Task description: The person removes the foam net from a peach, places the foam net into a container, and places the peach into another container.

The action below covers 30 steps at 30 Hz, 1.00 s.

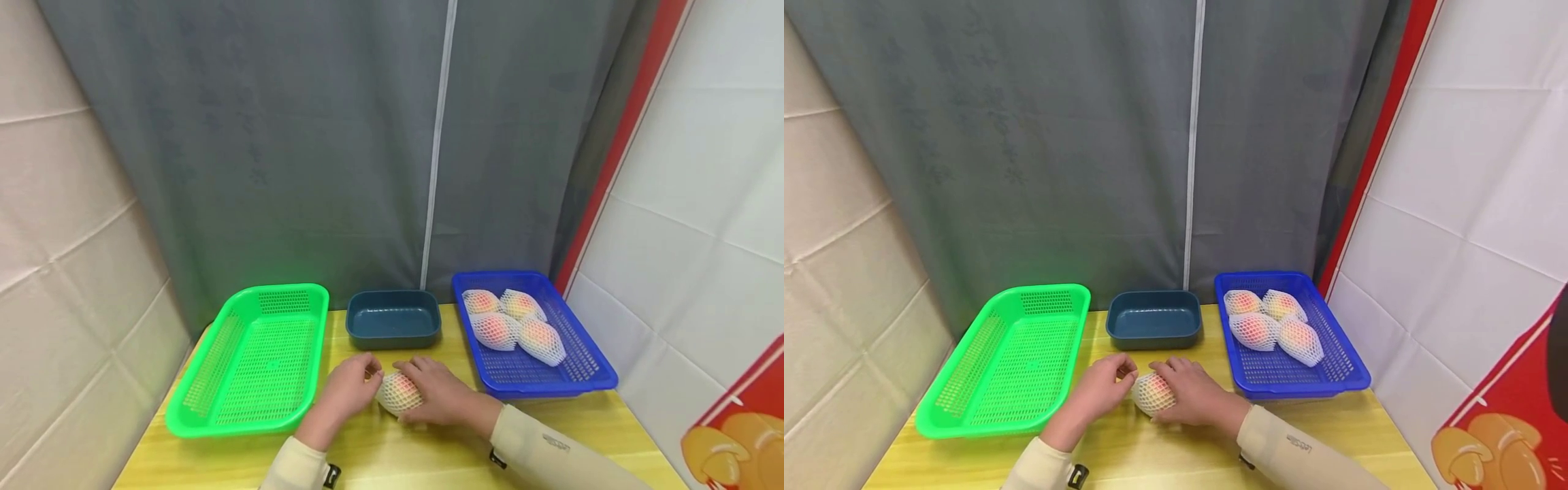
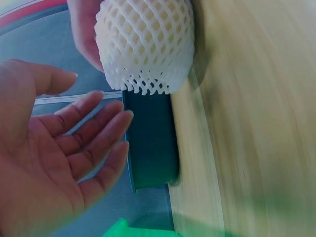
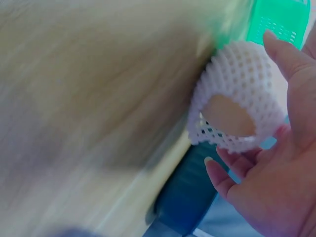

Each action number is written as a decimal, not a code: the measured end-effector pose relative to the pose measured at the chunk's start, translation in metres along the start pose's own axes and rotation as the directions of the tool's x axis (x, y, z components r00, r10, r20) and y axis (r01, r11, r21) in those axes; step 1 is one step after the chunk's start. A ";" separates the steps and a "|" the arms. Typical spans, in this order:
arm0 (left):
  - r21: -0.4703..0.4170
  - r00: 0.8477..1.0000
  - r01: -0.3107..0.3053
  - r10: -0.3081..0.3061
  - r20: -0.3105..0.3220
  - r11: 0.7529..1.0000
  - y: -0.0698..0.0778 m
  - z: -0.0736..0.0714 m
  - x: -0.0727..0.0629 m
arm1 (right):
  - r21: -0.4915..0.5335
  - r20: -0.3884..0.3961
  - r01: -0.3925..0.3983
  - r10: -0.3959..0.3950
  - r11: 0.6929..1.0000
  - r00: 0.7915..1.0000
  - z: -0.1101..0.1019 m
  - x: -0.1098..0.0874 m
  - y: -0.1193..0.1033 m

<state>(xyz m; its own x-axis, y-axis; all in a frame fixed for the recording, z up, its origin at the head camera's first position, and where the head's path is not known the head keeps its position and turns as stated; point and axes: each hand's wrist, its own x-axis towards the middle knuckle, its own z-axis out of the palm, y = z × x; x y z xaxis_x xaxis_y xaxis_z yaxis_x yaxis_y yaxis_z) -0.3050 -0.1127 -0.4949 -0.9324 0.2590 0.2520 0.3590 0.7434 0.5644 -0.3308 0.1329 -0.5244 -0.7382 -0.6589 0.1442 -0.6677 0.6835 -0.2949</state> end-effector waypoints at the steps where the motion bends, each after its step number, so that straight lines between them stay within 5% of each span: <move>1: -0.005 1.000 -0.004 0.004 0.002 1.000 0.000 0.000 0.000 | 0.019 0.000 -0.012 0.012 1.000 1.000 -0.002 -0.002 0.000; 6: -0.056 1.000 -0.028 0.028 -0.009 0.998 -0.003 0.001 -0.001 | 0.217 -0.014 -0.102 0.108 0.971 0.994 -0.016 -0.011 -0.001; 11: -0.099 0.998 -0.065 0.063 -0.026 0.993 -0.007 0.002 -0.001 | 0.454 -0.017 -0.201 0.233 0.868 0.972 -0.024 -0.025 -0.003; 21: -0.091 0.998 -0.053 0.050 -0.037 0.994 -0.013 0.004 -0.003 | 0.611 0.048 -0.334 0.388 0.717 0.920 -0.018 -0.033 -0.002; 30: -0.091 0.999 -0.042 0.040 -0.021 0.995 -0.013 0.007 -0.004 | 0.654 0.043 -0.252 0.297 0.714 0.954 0.010 -0.022 0.004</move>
<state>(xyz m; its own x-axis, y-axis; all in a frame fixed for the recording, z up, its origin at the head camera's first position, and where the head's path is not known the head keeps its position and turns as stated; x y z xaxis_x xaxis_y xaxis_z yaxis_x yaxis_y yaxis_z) -0.3069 -0.1195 -0.5086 -0.9163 0.2754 0.2907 0.3997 0.6725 0.6229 -0.3160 0.1472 -0.5378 -0.8985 -0.4389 0.0093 -0.2280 0.4483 -0.8643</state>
